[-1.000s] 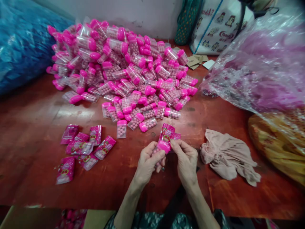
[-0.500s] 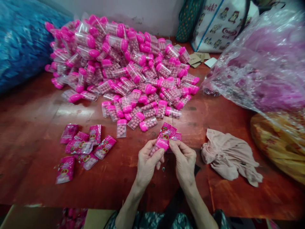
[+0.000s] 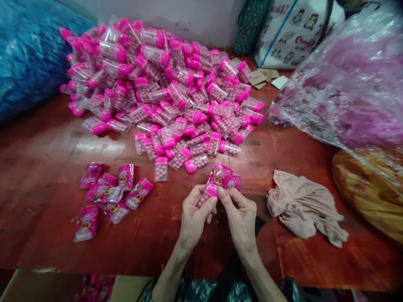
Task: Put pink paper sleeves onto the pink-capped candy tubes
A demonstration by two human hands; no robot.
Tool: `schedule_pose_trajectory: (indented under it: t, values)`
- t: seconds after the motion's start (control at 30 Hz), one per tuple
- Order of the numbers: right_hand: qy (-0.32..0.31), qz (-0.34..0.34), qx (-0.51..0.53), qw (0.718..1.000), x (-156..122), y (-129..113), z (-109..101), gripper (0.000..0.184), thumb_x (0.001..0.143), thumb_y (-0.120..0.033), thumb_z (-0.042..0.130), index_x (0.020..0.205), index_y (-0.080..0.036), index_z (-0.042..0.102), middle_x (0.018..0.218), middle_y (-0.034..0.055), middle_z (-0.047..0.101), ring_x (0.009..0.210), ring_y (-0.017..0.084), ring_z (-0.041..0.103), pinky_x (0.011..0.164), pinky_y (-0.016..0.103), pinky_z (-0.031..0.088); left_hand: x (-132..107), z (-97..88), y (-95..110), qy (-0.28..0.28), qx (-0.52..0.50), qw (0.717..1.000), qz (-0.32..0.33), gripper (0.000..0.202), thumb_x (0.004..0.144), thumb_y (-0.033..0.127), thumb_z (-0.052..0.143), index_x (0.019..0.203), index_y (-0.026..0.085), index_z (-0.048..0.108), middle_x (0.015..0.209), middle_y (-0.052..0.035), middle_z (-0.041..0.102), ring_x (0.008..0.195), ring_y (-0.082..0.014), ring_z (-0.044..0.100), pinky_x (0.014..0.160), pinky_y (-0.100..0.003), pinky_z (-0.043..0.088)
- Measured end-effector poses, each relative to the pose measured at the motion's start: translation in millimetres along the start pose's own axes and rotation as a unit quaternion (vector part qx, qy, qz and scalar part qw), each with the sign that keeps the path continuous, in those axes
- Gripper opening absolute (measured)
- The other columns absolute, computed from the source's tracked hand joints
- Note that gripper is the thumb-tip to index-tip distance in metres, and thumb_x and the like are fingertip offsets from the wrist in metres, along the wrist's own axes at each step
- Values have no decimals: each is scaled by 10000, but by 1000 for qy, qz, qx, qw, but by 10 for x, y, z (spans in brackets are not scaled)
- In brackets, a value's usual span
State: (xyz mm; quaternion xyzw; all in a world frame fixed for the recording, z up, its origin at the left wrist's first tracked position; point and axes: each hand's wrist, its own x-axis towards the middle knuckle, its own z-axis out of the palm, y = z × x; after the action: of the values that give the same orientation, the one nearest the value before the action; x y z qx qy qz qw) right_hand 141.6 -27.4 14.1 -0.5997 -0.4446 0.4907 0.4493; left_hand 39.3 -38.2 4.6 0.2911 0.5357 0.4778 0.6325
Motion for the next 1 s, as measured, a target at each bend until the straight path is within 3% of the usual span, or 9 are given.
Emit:
schedule_pose_trajectory:
  t: [0.13,0.3,0.43,0.63,0.8,0.9,1.0]
  values:
    - [16,-16,-19,1000,-64,6,53,208,822,-269,540,662,-149,596,632,-13,533,599,111,484,589,236,390,-1,8,-15,21,-35,999,2,216,775,252,565,971,171,525,518,56,496,380,-30,362,350,-133,281]
    - [6,-70,-25,997,-148,-8,108,166,814,-205,550,666,-157,609,689,9,556,665,130,519,636,256,422,56,9,33,63,-123,990,1,118,795,275,535,863,178,528,541,63,460,393,-29,354,351,-129,280]
    - [1,-96,-33,995,-191,-27,171,75,802,-175,559,846,-168,620,841,36,571,791,147,545,711,266,450,71,14,76,99,-166,980,37,92,800,254,536,850,177,543,647,35,533,525,-39,473,491,-128,381]
    - [9,-93,-97,991,-207,-46,241,251,719,-198,648,964,-186,593,1074,62,509,1010,188,485,879,301,402,6,80,100,144,-264,954,-14,136,755,188,580,888,171,597,767,8,607,632,-58,547,599,-145,426]
    - [-2,-49,-76,996,-229,-101,192,137,774,-245,594,897,-189,577,967,41,554,892,166,537,778,267,434,-40,160,145,138,-294,945,-43,180,722,182,597,897,161,634,784,-14,639,667,-99,585,662,-209,459]
    - [-32,-14,-48,998,-256,-123,134,124,844,-278,495,922,-198,549,793,5,599,718,141,572,644,240,439,-32,166,183,112,-264,958,-20,158,712,225,613,844,146,652,774,-24,651,701,-130,601,691,-242,467]
    - [-70,-19,-24,997,-275,-146,72,137,863,-287,457,934,-198,533,755,-5,602,691,134,585,623,227,435,-12,144,221,71,-222,973,4,158,698,238,632,816,137,662,778,-42,669,725,-156,614,697,-262,470]
